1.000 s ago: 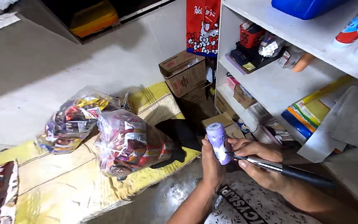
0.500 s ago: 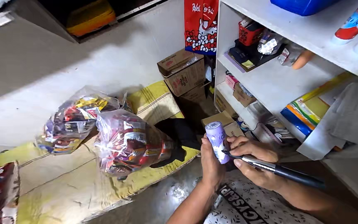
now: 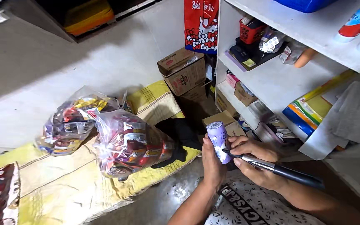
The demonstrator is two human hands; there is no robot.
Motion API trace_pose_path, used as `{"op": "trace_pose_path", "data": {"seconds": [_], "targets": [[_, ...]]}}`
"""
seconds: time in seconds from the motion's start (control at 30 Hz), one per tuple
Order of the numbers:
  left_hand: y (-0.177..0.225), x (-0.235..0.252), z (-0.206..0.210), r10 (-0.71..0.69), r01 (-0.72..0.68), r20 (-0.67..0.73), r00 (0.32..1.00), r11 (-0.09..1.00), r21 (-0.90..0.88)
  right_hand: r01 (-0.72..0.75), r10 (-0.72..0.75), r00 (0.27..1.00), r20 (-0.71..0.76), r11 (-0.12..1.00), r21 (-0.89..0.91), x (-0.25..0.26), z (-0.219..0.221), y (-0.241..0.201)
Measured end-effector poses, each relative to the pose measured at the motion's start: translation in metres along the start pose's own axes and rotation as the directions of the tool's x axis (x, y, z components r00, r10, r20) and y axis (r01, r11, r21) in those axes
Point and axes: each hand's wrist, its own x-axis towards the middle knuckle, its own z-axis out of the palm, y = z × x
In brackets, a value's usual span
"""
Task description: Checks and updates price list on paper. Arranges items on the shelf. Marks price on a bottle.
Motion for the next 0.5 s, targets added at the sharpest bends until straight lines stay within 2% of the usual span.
{"op": "trace_pose_path", "data": {"seconds": [0.5], "targets": [[-0.0007, 0.0031, -0.0013, 0.001, -0.001, 0.028, 1.000, 1.000, 0.003, -0.005, 0.006, 1.000, -0.018, 0.999, 0.035, -0.0006, -0.0008, 0.0019]]}}
